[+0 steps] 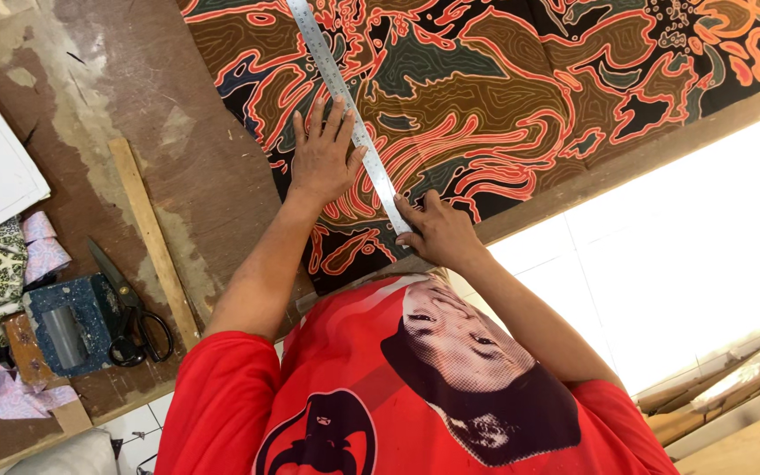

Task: The person uses a metal ruler and a white marking tool to measure and mark a large piece of patterned fabric laid out on a wooden table. The person repeatedly repositions the ruler and draws straight lines across the fabric surface.

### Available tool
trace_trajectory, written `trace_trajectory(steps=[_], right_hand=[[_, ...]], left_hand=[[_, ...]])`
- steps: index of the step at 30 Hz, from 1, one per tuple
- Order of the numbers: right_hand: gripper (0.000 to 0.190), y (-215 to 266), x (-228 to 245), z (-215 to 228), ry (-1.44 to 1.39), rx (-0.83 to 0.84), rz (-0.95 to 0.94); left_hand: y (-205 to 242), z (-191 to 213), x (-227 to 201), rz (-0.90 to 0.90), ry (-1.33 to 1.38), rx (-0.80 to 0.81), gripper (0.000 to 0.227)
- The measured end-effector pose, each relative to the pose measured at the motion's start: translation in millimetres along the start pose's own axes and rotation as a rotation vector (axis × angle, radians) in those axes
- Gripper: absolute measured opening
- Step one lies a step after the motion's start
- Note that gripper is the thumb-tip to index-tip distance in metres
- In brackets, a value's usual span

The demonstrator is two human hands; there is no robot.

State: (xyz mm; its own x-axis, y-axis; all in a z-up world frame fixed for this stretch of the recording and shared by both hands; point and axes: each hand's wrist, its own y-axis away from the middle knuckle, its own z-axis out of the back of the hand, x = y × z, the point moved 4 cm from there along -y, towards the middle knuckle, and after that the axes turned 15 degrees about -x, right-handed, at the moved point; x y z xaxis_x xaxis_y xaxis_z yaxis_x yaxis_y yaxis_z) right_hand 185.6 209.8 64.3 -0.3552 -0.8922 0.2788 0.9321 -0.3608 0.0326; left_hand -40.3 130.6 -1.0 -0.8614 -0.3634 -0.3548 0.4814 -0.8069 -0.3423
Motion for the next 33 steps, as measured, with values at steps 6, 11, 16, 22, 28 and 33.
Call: trace_trajectory(steps=[6, 11, 16, 22, 28, 33], right_hand=[[0.075, 1, 1, 0, 0.014, -0.018, 0.004], [0.075, 1, 7, 2, 0.037, -0.032, 0.031], [0.076, 5, 14, -2, 0.04, 0.032, -0.008], [0.075, 9, 24, -5, -0.014, -0.057, 0.074], [0.074, 10, 30, -8, -0.002, -0.088, 0.149], [0.073, 12, 32, -9, -0.05, -0.107, 0.186]], left_hand=[[1, 3, 0, 0.007, 0.001, 0.011, 0.064], [3, 4, 1, 0.02, -0.005, 0.043, 0.063], [10, 6, 5, 0.037, -0.008, 0.049, 0.064], [21, 9, 11, 0.035, -0.016, 0.032, 0.064], [31, 17, 15, 0.041, -0.025, 0.017, 0.062], [37, 25, 15, 0.059, -0.006, 0.005, 0.061]])
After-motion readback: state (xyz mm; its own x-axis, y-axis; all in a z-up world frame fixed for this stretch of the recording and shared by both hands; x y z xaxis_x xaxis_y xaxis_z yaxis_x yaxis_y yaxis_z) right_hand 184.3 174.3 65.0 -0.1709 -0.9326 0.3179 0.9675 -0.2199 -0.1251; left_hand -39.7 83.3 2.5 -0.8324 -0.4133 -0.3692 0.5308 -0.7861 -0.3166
